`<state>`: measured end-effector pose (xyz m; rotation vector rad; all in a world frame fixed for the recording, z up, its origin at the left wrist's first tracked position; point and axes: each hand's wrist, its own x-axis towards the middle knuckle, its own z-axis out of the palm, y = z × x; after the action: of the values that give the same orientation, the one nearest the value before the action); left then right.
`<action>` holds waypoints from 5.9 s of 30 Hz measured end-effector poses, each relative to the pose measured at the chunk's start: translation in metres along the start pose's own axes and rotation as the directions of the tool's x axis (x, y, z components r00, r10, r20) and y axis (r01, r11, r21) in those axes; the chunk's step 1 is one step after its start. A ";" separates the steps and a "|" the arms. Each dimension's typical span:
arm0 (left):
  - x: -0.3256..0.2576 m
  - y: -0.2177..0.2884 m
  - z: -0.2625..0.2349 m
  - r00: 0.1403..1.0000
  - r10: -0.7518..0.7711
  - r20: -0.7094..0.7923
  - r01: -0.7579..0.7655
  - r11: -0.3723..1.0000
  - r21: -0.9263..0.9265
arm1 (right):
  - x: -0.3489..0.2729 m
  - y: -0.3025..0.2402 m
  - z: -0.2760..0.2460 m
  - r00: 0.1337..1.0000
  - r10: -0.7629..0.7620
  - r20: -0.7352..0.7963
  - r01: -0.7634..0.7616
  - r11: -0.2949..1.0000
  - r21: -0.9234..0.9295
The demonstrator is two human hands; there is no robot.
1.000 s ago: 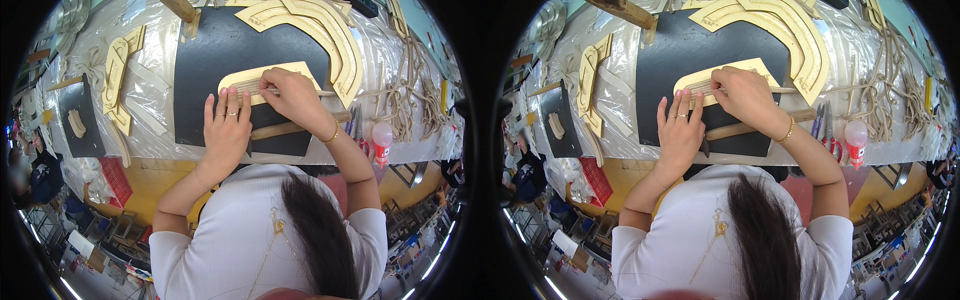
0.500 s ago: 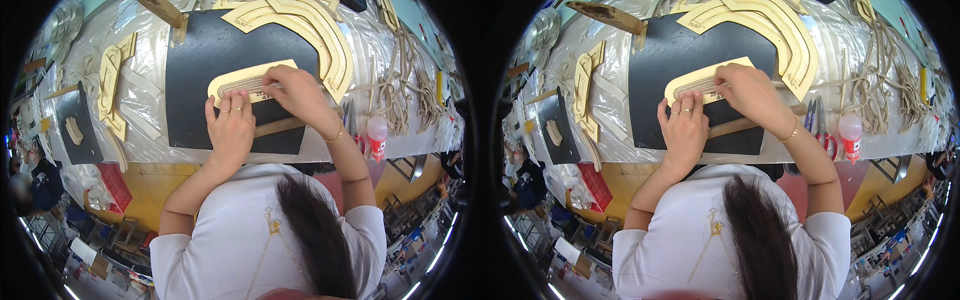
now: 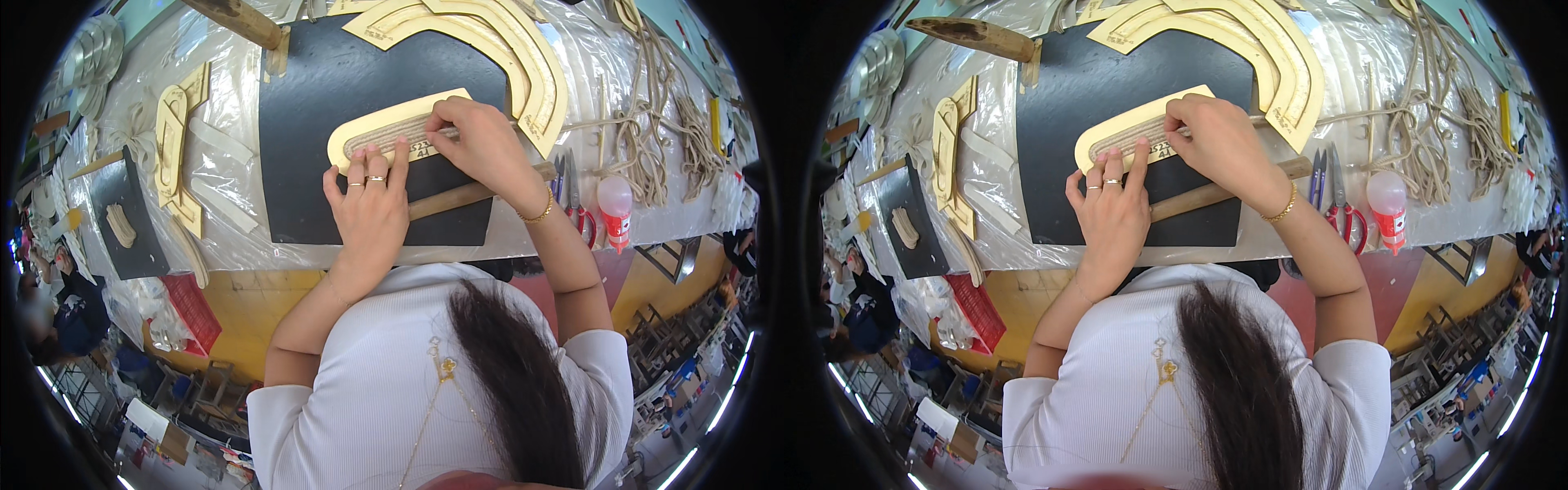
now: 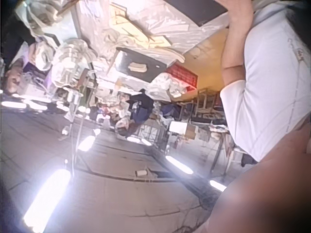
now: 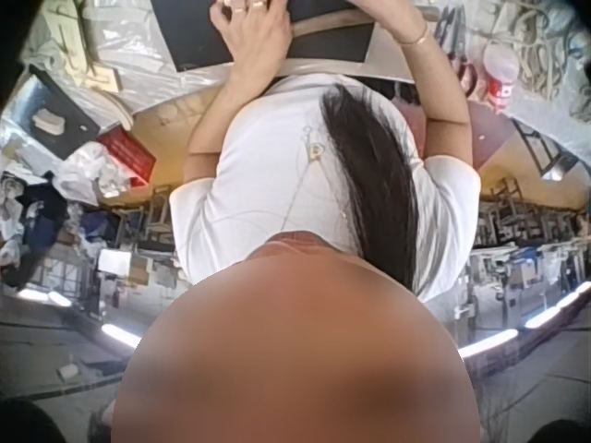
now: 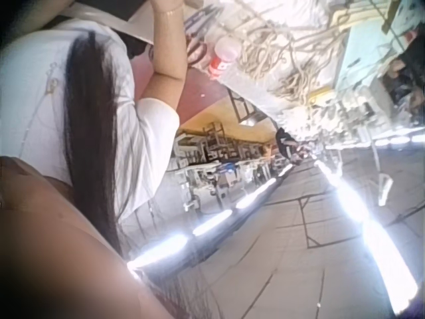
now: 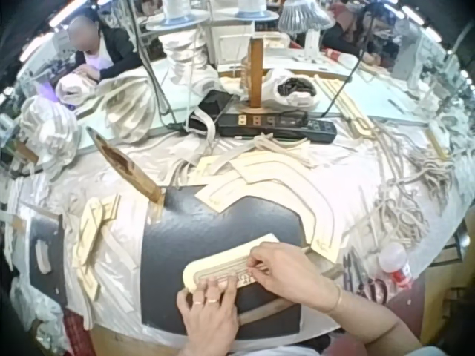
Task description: The person applies glue to a U-shaped wooden piece, places a thin rope into the groove, presses it down with a wooden tool, and trims excess rope with scissors. The process is repeated for multiple pieces on a workbench.
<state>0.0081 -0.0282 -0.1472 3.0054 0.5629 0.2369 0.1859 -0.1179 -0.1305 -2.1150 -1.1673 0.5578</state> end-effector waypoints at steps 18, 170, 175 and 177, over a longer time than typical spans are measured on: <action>0.014 0.030 0.011 0.999 0.041 0.003 -0.040 0.989 -0.142 | -0.015 0.016 -0.031 0.978 0.208 -0.022 -0.206 0.974 0.092; 0.010 -0.065 0.006 0.952 -0.305 -0.003 0.277 0.869 -0.411 | -0.063 -0.012 -0.042 0.883 -0.279 -0.377 0.155 0.932 -0.328; 0.007 -0.067 0.009 0.958 -0.284 -0.038 0.244 0.877 -0.414 | -0.065 0.007 -0.043 0.958 -0.167 -0.232 0.024 0.856 -0.516; 0.007 -0.067 0.009 0.960 -0.272 -0.062 0.222 0.880 -0.420 | -0.068 0.011 -0.042 0.898 -0.190 -0.397 0.015 0.915 -0.403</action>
<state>-0.0078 0.0365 -0.1623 2.4956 0.7894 0.4561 0.1844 -0.1947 -0.1056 -2.3223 -1.1898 -0.2181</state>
